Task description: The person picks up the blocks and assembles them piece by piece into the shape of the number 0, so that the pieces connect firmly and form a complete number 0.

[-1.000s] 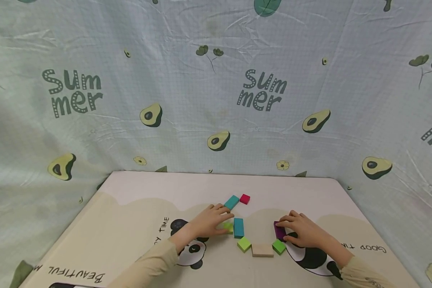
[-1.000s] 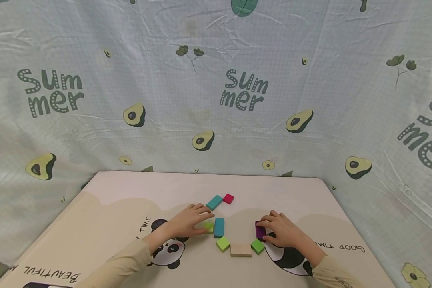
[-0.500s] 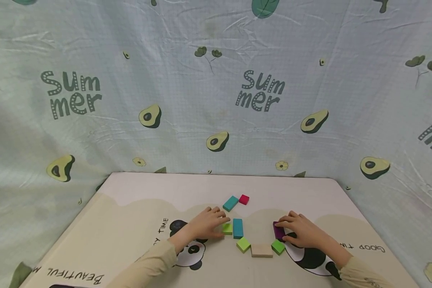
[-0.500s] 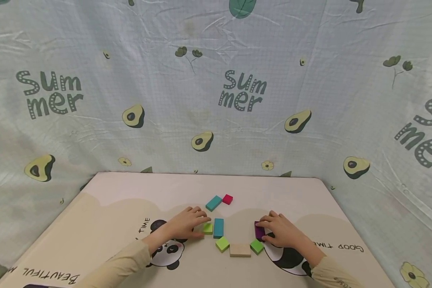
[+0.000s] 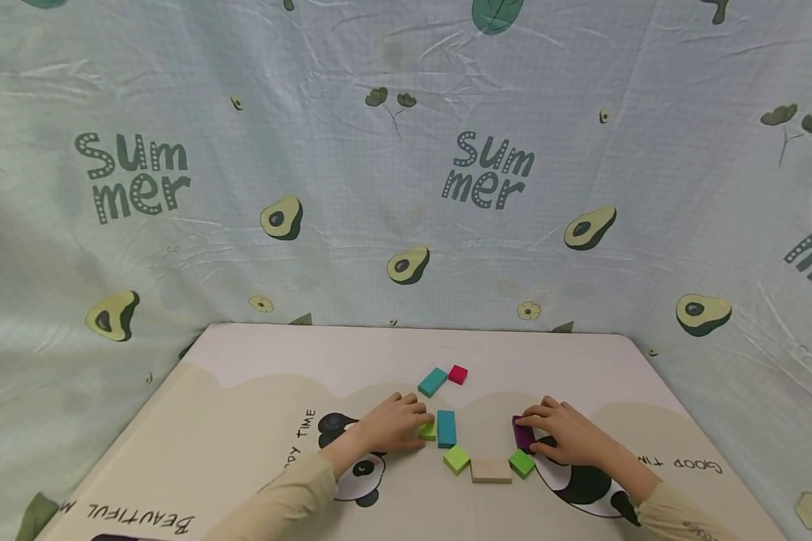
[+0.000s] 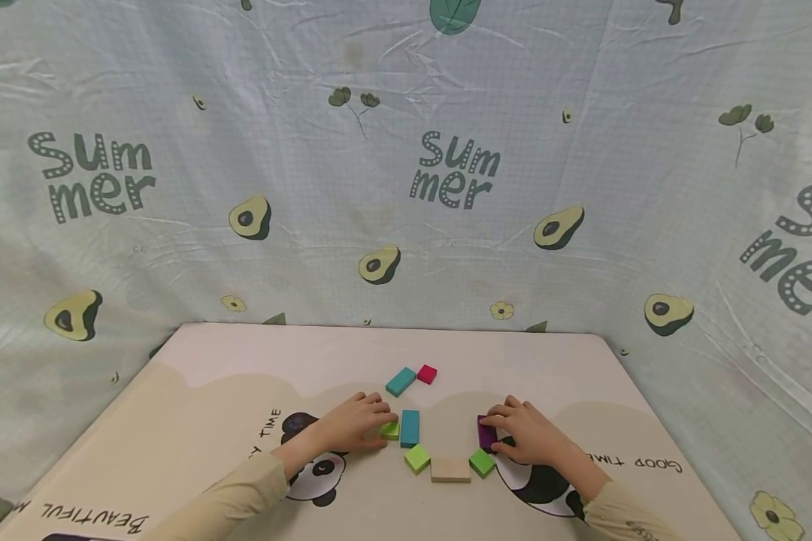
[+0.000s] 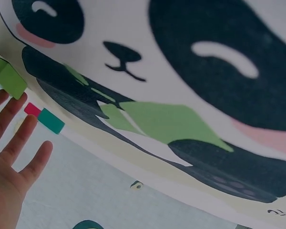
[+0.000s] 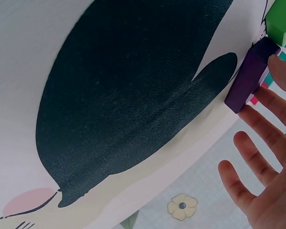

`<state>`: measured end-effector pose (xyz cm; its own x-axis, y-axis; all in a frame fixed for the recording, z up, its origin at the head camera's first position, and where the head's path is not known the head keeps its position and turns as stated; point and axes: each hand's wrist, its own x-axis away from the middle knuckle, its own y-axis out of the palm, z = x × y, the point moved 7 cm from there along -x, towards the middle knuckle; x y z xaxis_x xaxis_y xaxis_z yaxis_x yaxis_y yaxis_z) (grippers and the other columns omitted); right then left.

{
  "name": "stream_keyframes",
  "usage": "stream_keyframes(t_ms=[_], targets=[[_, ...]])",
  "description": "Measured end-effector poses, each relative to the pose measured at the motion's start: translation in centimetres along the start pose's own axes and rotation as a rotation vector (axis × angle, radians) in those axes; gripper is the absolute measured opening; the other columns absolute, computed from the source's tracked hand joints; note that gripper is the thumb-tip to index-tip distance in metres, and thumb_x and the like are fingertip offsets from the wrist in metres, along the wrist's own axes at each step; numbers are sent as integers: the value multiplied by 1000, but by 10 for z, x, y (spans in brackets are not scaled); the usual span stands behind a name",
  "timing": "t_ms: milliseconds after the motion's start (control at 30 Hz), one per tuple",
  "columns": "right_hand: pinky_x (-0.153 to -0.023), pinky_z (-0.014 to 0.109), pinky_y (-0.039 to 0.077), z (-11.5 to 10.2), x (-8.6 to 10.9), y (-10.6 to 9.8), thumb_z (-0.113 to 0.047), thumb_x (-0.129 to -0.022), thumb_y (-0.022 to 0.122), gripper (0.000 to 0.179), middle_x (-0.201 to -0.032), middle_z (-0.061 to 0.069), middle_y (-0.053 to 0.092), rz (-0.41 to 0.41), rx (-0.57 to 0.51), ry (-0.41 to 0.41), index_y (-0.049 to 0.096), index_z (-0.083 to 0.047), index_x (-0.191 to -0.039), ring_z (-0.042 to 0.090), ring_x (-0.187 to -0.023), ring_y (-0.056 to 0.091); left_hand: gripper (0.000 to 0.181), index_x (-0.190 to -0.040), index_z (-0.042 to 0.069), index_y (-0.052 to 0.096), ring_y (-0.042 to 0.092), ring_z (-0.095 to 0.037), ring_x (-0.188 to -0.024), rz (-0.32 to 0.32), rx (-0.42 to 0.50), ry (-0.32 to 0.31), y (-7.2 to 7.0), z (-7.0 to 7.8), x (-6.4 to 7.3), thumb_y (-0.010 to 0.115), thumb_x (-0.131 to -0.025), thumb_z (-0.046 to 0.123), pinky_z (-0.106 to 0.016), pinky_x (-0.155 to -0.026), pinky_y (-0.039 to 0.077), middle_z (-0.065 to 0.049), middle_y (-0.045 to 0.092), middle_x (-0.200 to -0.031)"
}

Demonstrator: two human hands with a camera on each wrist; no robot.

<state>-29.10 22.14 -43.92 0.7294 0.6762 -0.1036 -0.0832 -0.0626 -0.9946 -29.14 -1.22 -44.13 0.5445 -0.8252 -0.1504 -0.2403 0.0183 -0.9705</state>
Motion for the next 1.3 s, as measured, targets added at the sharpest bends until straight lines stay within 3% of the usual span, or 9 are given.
stream_keyframes(t_ms=[533, 933, 1300], targets=[[-73, 38, 43, 1, -4, 0, -32, -77, 66, 40, -110, -1, 60, -10, -12, 6, 60, -18, -114, 13, -93, 46, 27, -106, 20, 60, 49, -9, -87, 50, 5, 26, -3, -3, -4, 60, -84, 33, -22, -72, 40, 7, 62, -96], [-74, 39, 44, 0, -3, 1, -31, -77, 66, 40, -111, -2, 60, -23, -19, 18, 60, -18, -114, 14, -94, 47, 25, -107, 18, 60, 51, -12, -93, 69, 49, -1, -9, -9, -6, 59, -85, 28, -27, -76, 42, 4, 62, -100], [-73, 39, 44, 0, -2, 0, -31, -77, 67, 40, -111, -1, 60, -21, -30, 20, 60, -18, -114, 14, -94, 47, 24, -109, 19, 58, 50, -12, -91, 109, 53, -19, -19, -13, -19, 58, -86, 25, -25, -74, 42, 6, 63, -101]])
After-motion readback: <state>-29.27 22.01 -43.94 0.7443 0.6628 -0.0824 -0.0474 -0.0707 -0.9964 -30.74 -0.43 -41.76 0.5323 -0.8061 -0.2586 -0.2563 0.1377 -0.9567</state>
